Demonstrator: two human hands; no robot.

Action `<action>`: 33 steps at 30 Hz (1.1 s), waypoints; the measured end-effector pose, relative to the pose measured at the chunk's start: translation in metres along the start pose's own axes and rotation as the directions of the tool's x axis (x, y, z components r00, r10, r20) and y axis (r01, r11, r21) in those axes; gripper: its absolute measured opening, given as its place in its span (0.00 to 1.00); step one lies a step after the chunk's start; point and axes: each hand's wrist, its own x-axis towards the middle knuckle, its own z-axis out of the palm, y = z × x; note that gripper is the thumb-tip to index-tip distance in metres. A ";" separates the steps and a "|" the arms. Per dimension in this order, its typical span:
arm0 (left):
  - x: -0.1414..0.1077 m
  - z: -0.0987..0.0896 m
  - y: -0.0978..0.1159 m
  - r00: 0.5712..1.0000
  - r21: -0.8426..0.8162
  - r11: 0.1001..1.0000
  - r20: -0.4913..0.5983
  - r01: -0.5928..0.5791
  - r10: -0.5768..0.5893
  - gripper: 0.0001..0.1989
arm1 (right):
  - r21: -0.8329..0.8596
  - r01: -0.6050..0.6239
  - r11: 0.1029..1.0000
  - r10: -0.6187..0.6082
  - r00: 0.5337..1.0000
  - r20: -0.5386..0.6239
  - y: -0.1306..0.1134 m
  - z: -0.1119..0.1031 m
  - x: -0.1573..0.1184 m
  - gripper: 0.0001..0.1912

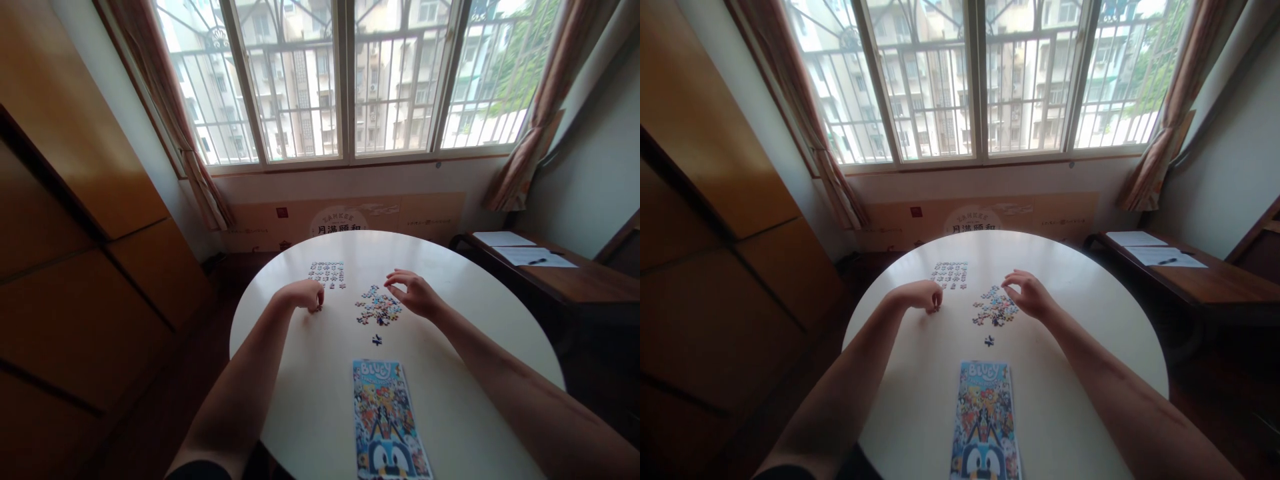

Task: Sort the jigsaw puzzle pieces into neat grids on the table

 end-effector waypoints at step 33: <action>0.001 0.000 -0.061 0.971 -0.219 0.946 0.031 0.240 -0.239 0.14 | 0.021 0.063 0.998 -0.063 0.998 0.002 0.010 0.005 -0.002 0.09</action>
